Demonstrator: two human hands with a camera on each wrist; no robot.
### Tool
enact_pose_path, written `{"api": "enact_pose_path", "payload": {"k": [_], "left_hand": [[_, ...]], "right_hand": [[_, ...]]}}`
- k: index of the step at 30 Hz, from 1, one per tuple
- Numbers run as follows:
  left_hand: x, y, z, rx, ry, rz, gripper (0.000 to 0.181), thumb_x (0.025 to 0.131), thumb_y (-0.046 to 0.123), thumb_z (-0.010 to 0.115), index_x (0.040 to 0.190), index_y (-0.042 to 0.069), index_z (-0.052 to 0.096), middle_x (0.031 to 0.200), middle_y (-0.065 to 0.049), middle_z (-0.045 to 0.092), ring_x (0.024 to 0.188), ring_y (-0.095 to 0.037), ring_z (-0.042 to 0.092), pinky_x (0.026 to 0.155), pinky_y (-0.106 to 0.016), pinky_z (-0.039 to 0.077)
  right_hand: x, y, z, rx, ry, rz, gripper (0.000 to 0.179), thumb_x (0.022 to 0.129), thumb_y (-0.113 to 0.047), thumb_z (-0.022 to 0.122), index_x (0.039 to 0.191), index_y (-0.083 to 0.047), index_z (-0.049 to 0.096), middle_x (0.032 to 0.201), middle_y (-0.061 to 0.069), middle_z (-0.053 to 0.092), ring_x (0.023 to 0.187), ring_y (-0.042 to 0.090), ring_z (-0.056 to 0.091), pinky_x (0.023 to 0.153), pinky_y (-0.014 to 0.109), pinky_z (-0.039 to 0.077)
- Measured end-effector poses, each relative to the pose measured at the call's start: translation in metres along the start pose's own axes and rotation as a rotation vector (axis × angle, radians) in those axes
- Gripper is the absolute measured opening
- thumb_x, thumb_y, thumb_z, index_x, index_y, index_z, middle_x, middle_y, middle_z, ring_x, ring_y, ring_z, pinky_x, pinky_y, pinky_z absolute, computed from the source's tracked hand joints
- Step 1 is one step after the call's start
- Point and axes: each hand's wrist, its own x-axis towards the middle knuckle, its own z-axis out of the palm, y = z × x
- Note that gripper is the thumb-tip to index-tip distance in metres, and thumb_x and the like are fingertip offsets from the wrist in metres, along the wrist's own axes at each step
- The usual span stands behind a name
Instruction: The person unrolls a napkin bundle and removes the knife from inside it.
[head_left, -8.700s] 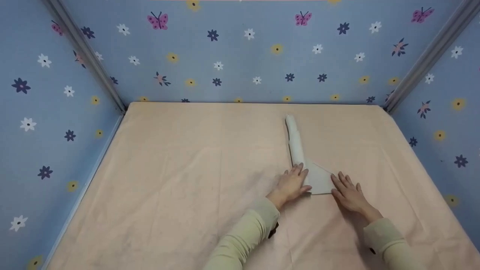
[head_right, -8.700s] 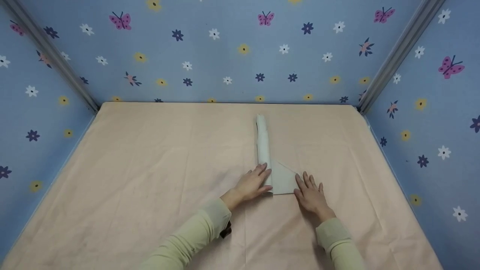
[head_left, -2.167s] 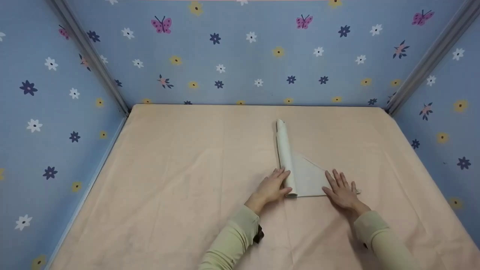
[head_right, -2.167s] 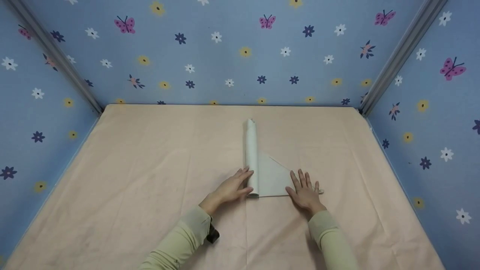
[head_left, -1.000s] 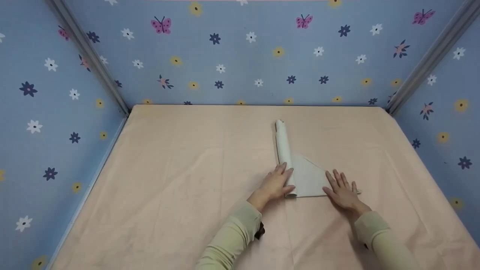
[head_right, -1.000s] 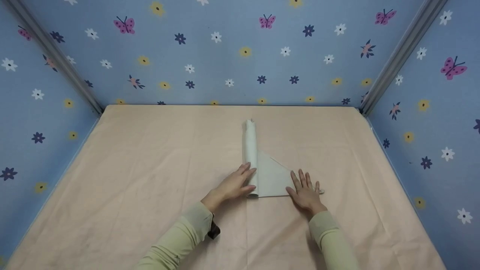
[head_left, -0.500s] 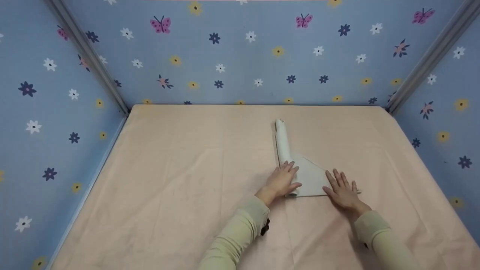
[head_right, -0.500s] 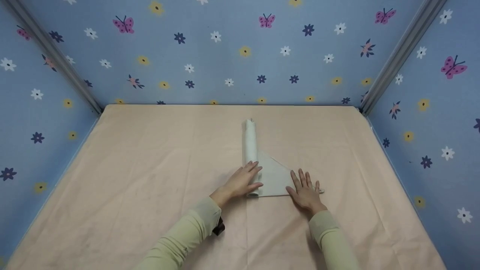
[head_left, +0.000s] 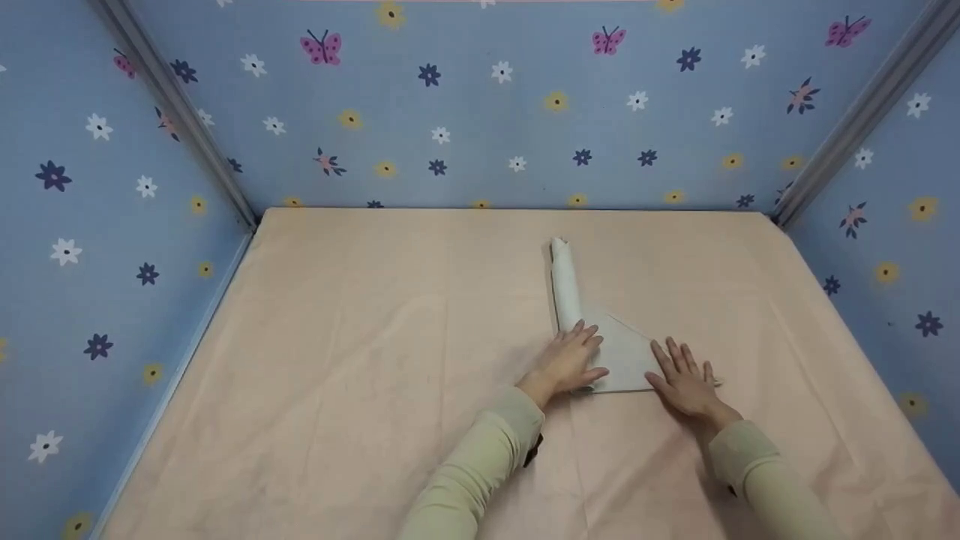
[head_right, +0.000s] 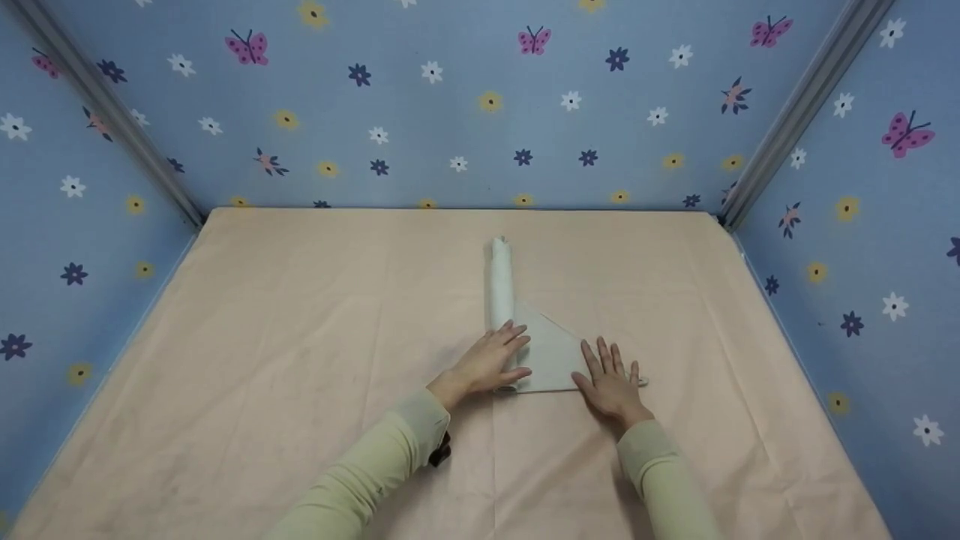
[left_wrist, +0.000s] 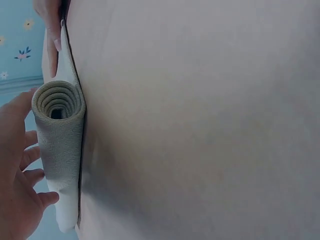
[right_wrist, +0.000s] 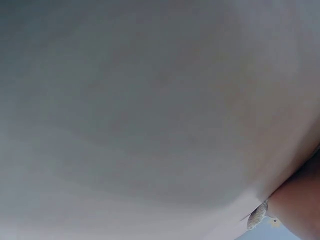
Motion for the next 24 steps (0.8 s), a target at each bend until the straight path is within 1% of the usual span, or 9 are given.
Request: {"api": "enact_pose_path", "payload": {"k": [5,9,13,16,21,24], "left_hand": [[0.0009,-0.0006,0.0014,0.034,-0.031,0.021,0.061,0.087,0.055,0.039,0.135,0.017,0.038,0.144,0.000,0.025,0.133,-0.020,0.012,0.106,-0.038,0.018],[-0.0001,-0.0010,0.0021,0.053,-0.053,0.027,0.063,0.086,0.058,0.038,0.134,0.018,0.040,0.143,0.000,0.026,0.133,-0.020,0.011,0.106,-0.038,0.017],[-0.0013,-0.0018,0.0034,0.063,-0.063,0.025,0.063,0.085,0.060,0.037,0.132,0.019,0.043,0.143,0.000,0.026,0.134,-0.020,0.010,0.107,-0.038,0.015],[-0.0022,-0.0026,0.0039,0.061,-0.057,0.026,0.062,0.085,0.060,0.038,0.131,0.019,0.045,0.143,0.000,0.027,0.134,-0.020,0.010,0.107,-0.038,0.015],[-0.0043,-0.0034,0.0037,0.061,-0.029,0.033,0.058,0.085,0.057,0.042,0.127,0.017,0.049,0.141,-0.001,0.031,0.133,-0.021,0.012,0.106,-0.039,0.017],[-0.0056,-0.0036,0.0038,0.052,-0.023,0.031,0.057,0.085,0.055,0.044,0.126,0.016,0.050,0.141,-0.001,0.031,0.133,-0.021,0.012,0.106,-0.040,0.018]], "right_hand": [[0.0028,0.0003,-0.0013,-0.040,-0.039,0.042,0.067,0.093,-0.048,0.028,0.142,-0.007,0.010,0.146,0.019,-0.003,0.131,0.039,-0.007,0.095,0.062,-0.013],[0.0024,-0.0010,-0.0018,-0.047,-0.045,0.046,0.067,0.093,-0.048,0.029,0.142,-0.007,0.010,0.146,0.019,-0.003,0.131,0.039,-0.007,0.095,0.063,-0.012],[0.0020,-0.0006,-0.0015,-0.050,-0.042,0.040,0.068,0.093,-0.049,0.028,0.142,-0.006,0.011,0.146,0.020,-0.002,0.131,0.039,-0.006,0.094,0.063,-0.012],[0.0018,0.0001,-0.0008,-0.047,-0.035,0.032,0.067,0.093,-0.048,0.028,0.142,-0.006,0.011,0.146,0.020,-0.002,0.131,0.039,-0.006,0.094,0.063,-0.012],[0.0006,-0.0007,-0.0009,-0.038,-0.022,0.018,0.065,0.093,-0.045,0.031,0.142,-0.006,0.012,0.146,0.020,-0.001,0.131,0.039,-0.006,0.095,0.063,-0.011],[0.0003,-0.0018,-0.0015,-0.040,-0.021,0.018,0.065,0.093,-0.045,0.031,0.142,-0.007,0.011,0.146,0.020,-0.001,0.131,0.039,-0.006,0.095,0.063,-0.012]]}}
